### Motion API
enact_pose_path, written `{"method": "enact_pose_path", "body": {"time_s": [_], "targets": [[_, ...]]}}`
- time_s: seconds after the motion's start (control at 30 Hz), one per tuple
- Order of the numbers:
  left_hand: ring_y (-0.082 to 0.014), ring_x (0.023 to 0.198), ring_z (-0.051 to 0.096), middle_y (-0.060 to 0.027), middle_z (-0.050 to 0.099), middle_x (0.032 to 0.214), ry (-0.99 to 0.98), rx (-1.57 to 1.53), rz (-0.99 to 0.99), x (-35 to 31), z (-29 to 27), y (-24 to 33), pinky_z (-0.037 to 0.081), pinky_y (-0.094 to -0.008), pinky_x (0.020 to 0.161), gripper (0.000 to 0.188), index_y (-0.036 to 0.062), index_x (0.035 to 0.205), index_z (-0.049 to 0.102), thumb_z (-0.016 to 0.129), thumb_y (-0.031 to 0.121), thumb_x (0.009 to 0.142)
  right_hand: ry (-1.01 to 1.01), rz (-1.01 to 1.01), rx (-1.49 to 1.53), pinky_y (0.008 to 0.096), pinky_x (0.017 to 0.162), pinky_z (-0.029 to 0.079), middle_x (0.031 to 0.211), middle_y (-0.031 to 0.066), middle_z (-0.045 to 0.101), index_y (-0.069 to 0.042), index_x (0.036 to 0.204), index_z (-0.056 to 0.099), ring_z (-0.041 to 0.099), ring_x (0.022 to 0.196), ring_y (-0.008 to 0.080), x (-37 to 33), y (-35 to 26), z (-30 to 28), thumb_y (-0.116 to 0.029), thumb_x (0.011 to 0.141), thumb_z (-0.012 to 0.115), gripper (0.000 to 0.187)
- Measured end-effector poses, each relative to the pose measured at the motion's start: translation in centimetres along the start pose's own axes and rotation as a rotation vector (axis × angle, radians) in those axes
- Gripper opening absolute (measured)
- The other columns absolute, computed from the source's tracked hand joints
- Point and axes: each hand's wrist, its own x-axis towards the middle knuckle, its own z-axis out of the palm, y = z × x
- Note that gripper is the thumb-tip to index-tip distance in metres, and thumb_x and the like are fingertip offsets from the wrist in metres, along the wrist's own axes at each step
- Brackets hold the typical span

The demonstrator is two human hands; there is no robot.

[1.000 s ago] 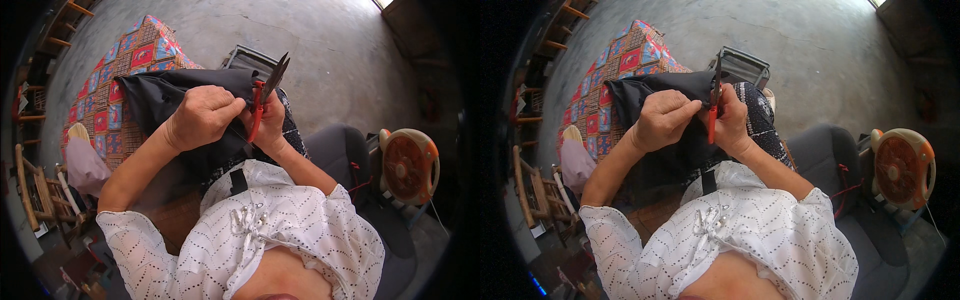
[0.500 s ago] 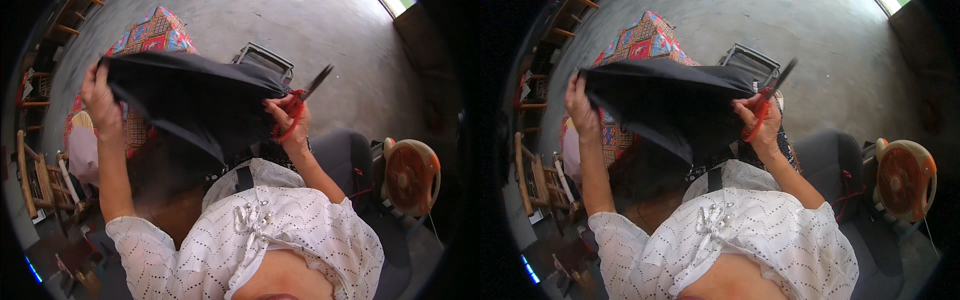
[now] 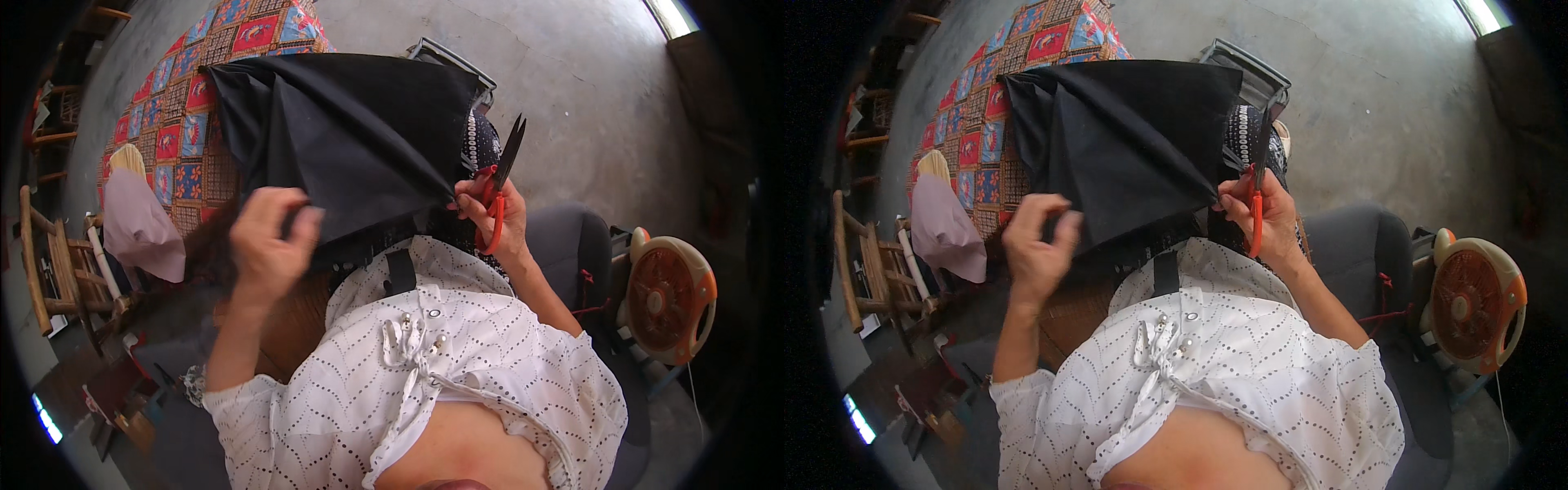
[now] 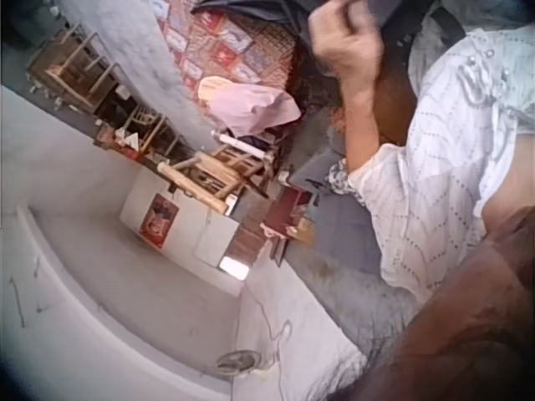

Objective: The person uses scissors to cut the fabric and support ribs of a black umbrella, separating the canopy from the frame.

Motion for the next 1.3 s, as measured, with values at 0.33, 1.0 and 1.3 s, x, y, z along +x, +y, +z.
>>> {"method": "enact_pose_path", "body": {"time_s": [0.33,1.0,1.3], "targets": [[-0.0222,0.068,0.058,-0.0078,0.055,0.073,-0.171,0.172,0.652,5.6,8.4,2.3,0.046,-0.0331,0.059,0.019,0.0039,0.085,0.059,0.066,0.001,0.068,0.012,-0.010,0.132,0.0248,0.069,0.055,0.103,0.0117,0.063,-0.003,0.106,0.050,0.065,0.084,0.0159,0.1,-0.8,1.0,0.001,0.086,0.062,0.025],[-0.0276,0.061,0.058,-0.0116,0.057,0.069,0.095,0.018,0.737,10.5,3.6,5.0,0.047,-0.0346,0.056,0.019,0.0009,0.090,0.061,0.068,-0.002,0.073,0.254,-0.476,0.203,0.0221,0.076,0.048,0.092,0.0045,0.060,-0.004,0.100,0.046,0.058,0.082,0.0089,5.9,-3.7,7.5,0.005,0.082,0.065,0.027],[-0.0227,0.052,0.056,-0.0070,0.052,0.061,0.063,0.199,0.903,10.6,3.4,5.0,0.045,-0.0324,0.049,0.027,-0.0017,0.097,0.062,0.066,-0.002,0.071,0.179,-0.516,0.060,0.0231,0.073,0.049,0.085,0.0040,0.062,-0.004,0.095,0.047,0.058,0.079,0.0082,6.0,-3.5,7.6,0.000,0.081,0.067,0.025]]}}
